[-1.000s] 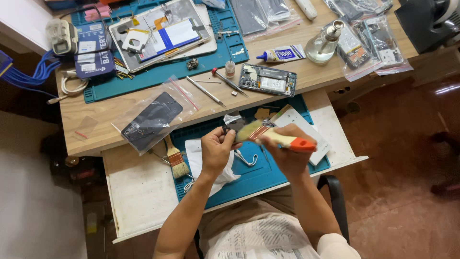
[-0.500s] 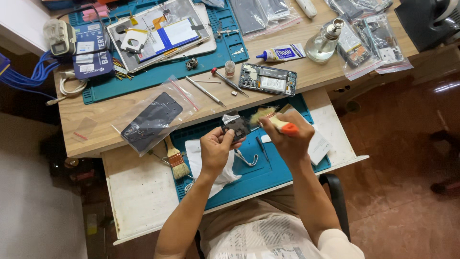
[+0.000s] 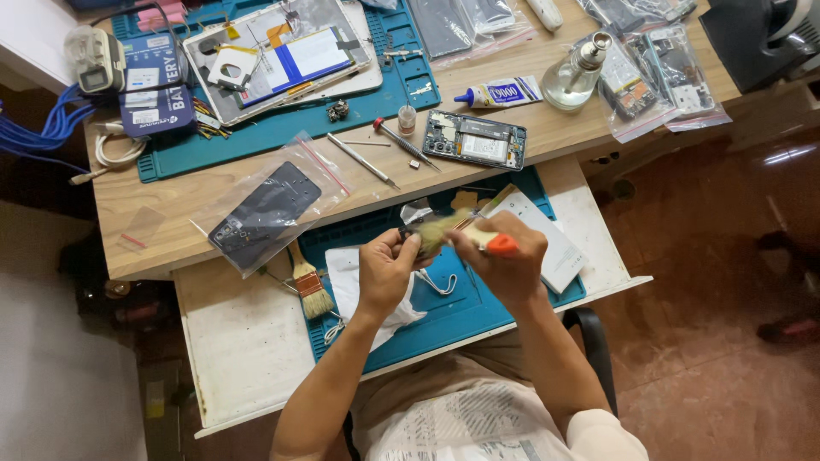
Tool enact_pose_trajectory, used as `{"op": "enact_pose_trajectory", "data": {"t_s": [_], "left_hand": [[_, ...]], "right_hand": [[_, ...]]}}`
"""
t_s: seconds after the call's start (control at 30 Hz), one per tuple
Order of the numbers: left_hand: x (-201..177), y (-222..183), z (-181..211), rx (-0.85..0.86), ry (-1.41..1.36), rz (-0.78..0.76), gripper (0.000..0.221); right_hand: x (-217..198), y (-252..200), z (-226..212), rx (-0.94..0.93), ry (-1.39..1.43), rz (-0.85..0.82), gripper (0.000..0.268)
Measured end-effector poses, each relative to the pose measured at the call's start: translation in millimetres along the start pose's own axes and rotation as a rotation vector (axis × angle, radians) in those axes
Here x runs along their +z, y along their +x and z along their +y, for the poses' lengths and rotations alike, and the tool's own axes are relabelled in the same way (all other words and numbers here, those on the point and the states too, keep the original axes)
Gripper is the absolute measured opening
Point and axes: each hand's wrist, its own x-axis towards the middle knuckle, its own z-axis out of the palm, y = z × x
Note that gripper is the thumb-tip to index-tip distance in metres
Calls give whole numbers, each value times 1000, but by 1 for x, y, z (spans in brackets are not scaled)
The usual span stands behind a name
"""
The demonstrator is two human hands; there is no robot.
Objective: The person cleans a small black electronic component using a cotton swab and a brush. They wipe the component's surface and crevices, then use a brush to remove debris. The person continues to clean the component with a cotton swab.
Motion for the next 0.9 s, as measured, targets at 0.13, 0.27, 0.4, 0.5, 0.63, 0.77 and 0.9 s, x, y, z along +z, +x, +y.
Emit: {"op": "enact_pose_trajectory", "data": {"t_s": [0.13, 0.27, 0.4, 0.5, 0.63, 0.77, 0.9], "left_hand": [[-1, 3, 1, 31, 28, 9, 16], [2, -2, 3, 1, 44, 4, 17], [-2, 5, -5, 16, 51, 13, 16], [-1, 7, -8, 11, 64, 13, 15], [-1, 3, -8, -5, -16, 11, 16], [-1, 7, -5, 11, 9, 21, 14], [-2, 4, -11, -4, -41, 16, 14]], "right_hand": [[-7, 4, 11, -57, -24, 94, 33], [-3, -10, 1, 100, 204, 42, 31], [-15, 12, 3, 49, 136, 120, 29], [-12, -4, -11, 209, 438, 81, 28], [0, -6, 13, -58, -93, 52, 34], [-10, -2, -1, 94, 170, 100, 30], [-1, -5, 10, -283, -343, 54, 37]]}}
